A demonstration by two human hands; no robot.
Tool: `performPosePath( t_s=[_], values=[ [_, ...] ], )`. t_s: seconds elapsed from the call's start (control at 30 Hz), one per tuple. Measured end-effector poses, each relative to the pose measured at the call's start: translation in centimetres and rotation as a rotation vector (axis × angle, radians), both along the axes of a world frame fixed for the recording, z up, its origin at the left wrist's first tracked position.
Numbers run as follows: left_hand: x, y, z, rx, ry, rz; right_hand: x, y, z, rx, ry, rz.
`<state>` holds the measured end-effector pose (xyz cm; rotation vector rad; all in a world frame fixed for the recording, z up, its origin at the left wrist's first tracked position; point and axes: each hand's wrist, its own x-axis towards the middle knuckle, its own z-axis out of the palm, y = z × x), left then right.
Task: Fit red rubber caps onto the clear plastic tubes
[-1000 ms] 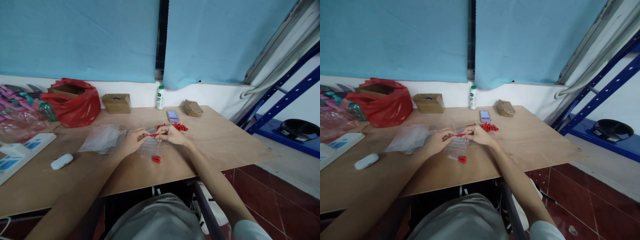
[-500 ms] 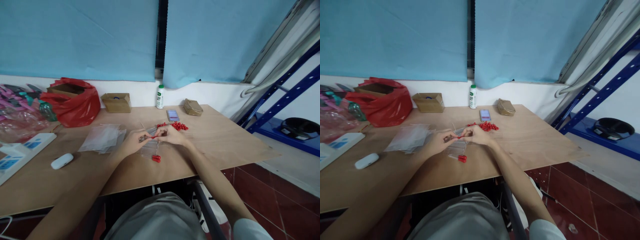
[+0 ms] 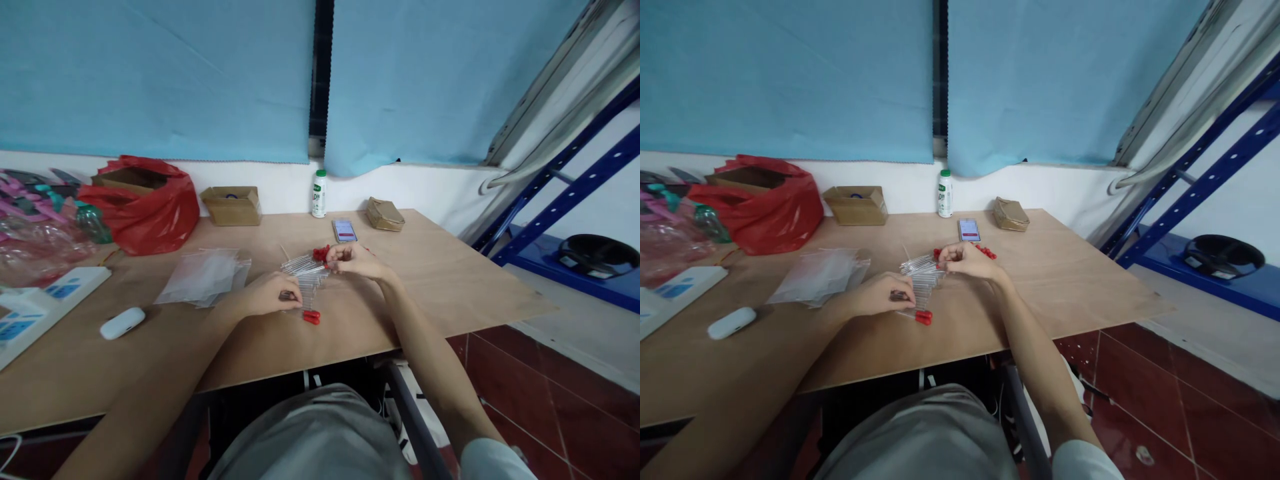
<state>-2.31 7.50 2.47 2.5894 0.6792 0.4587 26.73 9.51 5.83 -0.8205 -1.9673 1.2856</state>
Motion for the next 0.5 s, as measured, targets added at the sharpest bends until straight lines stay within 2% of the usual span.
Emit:
performPosePath(
  t_s=[0.27,0.5],
  values=[
    [-0.1,0.1,0.2,-0.003,-0.014,-0.023,-0.1,-0.2,0.0,-0.019,0.01,0.038],
    [0.0,-0.4,0.4,-0.032,0.032,-0.009,-1.2,-1.4,0.4,-0.086,-0.166,0.274]
  ],
)
